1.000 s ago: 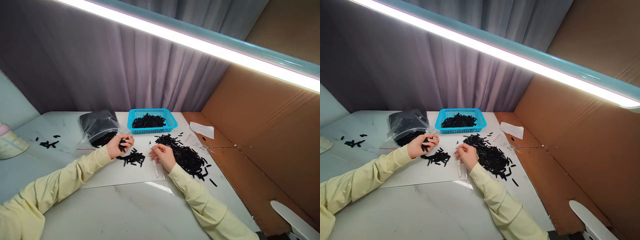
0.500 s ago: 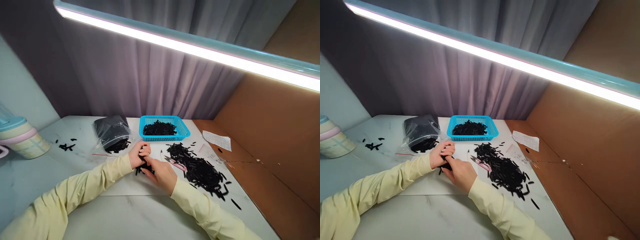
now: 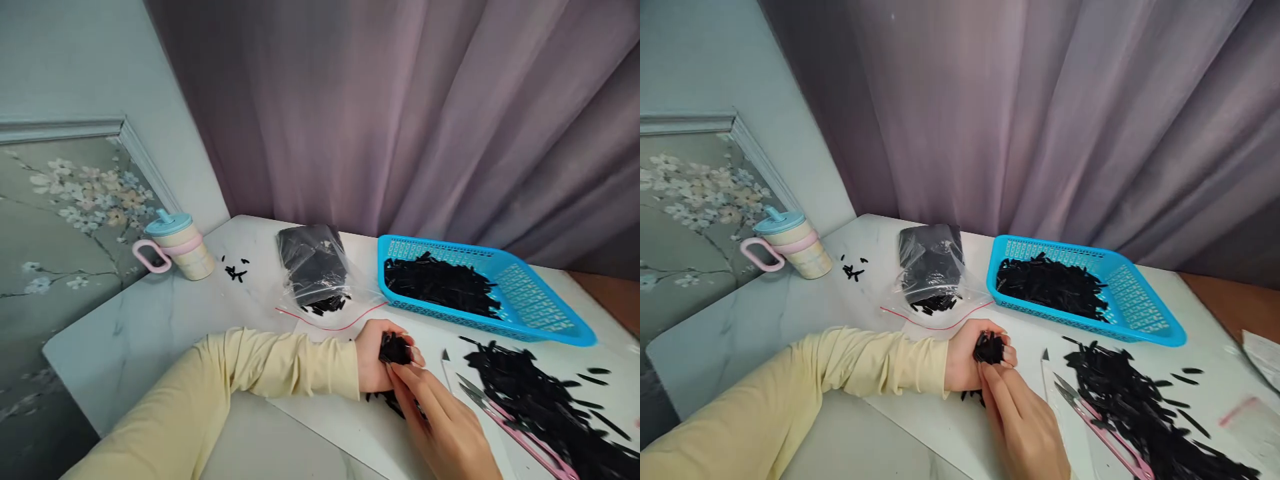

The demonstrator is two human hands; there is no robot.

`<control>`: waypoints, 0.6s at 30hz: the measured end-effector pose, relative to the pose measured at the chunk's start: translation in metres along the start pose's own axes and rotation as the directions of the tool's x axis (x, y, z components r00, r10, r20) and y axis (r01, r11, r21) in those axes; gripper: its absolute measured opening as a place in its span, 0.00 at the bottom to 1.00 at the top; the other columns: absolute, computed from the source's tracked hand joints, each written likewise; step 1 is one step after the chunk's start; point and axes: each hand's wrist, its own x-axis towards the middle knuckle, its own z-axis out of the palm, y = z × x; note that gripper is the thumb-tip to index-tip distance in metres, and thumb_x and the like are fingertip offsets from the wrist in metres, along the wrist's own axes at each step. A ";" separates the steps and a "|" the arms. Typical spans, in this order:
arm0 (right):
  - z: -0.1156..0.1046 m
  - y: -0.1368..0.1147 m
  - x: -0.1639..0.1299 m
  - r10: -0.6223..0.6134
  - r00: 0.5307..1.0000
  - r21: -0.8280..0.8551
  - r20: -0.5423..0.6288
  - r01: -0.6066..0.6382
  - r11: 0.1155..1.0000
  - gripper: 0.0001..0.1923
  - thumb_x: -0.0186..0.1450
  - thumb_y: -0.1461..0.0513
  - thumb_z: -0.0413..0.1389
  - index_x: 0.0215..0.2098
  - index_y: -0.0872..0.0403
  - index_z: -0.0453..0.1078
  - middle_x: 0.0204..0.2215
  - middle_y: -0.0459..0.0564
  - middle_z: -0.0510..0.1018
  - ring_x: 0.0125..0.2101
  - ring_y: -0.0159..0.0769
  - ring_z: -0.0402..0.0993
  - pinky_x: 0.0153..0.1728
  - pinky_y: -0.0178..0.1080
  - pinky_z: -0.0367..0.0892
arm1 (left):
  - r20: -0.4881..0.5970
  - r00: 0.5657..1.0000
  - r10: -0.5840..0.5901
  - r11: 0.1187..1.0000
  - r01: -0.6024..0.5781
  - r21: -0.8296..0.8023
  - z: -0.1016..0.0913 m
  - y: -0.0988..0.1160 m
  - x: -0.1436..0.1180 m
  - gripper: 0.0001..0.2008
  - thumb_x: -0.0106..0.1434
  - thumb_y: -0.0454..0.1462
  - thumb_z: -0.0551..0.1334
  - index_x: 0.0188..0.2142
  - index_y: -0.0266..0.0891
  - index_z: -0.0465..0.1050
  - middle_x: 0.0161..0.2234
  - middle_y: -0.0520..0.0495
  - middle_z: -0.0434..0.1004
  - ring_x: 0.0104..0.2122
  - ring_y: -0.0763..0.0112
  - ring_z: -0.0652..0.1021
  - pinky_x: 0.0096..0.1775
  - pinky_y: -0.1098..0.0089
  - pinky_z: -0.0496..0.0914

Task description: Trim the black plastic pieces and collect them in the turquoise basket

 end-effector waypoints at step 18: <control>-0.022 -0.002 0.027 0.736 0.602 0.687 0.308 -0.676 0.265 0.09 0.59 0.59 0.57 0.27 0.52 0.61 0.18 0.42 0.67 0.15 0.27 0.63 0.12 0.30 0.59 | -0.002 1.000 0.000 0.943 0.001 0.332 -0.001 0.013 -0.001 0.18 0.64 0.33 0.46 0.17 0.39 0.51 0.12 0.60 0.45 0.08 0.85 0.48 0.07 0.83 0.45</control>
